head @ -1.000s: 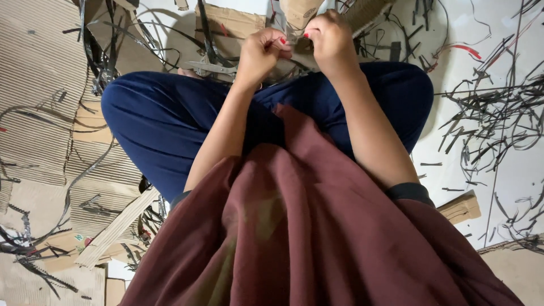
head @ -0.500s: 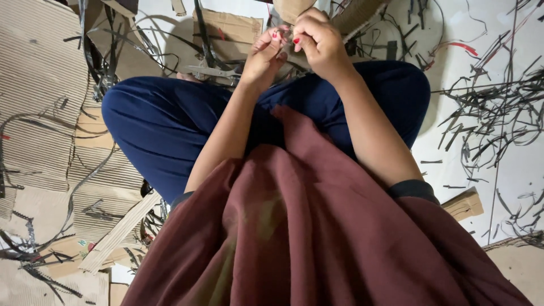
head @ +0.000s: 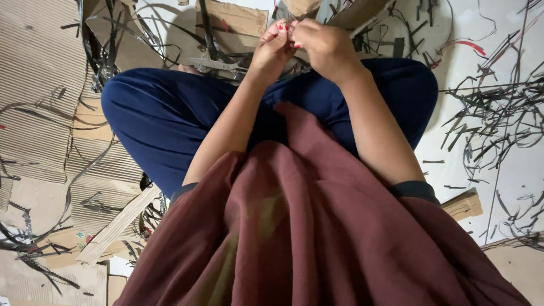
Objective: Tying black string around pieces of cardboard and cutting the excess with scissors.
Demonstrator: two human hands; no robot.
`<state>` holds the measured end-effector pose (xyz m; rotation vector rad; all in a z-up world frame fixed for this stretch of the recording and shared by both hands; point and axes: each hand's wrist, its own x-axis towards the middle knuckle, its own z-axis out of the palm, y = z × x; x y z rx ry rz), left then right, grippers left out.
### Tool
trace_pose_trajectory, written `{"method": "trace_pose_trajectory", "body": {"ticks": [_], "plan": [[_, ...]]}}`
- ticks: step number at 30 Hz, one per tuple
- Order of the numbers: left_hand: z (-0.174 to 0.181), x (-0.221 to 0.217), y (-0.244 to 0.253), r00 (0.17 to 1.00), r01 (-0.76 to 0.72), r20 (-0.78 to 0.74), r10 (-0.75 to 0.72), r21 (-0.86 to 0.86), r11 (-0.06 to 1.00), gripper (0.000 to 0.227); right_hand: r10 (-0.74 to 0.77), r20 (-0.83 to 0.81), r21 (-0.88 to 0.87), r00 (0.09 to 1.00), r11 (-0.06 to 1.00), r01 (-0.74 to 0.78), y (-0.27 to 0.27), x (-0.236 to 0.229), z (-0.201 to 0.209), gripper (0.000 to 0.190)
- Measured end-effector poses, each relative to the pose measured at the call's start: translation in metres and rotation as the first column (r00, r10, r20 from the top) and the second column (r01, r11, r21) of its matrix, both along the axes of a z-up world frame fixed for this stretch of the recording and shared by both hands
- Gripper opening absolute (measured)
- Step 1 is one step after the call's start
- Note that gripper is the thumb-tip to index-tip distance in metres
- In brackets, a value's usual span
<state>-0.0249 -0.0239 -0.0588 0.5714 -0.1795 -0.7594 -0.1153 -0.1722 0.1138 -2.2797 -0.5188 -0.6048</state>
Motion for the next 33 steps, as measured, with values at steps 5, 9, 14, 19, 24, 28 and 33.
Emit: {"method": "trace_pose_trajectory", "body": {"ticks": [5,9,14,19,24,28,33], "plan": [[0.022,0.0,-0.01,0.996,0.021,0.093,-0.015,-0.062,0.998,0.016,-0.103,0.103,-0.254,0.989,0.959,0.127,-0.007,-0.001,-0.008,0.013],[-0.002,0.019,-0.013,0.996,-0.088,-0.02,0.091,0.097,0.991,0.013,-0.237,0.108,-0.187,0.966,0.949,0.254,-0.027,0.006,-0.031,0.006],[-0.021,0.03,-0.007,0.982,-0.133,-0.121,0.142,0.076,0.988,0.02,-0.305,0.079,-0.115,0.949,0.943,0.312,-0.035,0.018,-0.048,0.006],[0.024,0.021,-0.005,0.947,-0.207,0.283,0.155,0.165,0.964,0.013,-0.298,0.098,-0.122,0.95,0.943,0.309,-0.038,0.019,-0.054,0.014],[0.074,0.012,0.0,0.541,-0.399,0.837,0.088,0.163,0.902,0.014,-0.21,-0.06,0.04,0.976,0.976,0.213,-0.042,0.018,-0.07,0.005],[0.083,0.009,-0.005,0.525,-0.425,0.848,0.074,0.186,0.886,0.011,-0.133,-0.196,0.165,0.971,0.972,0.167,-0.042,0.013,-0.063,0.006],[0.082,0.011,-0.009,0.512,-0.453,0.857,0.063,0.207,0.867,0.011,-0.088,-0.321,0.258,0.943,0.95,0.176,-0.045,0.007,-0.055,0.006]]}}
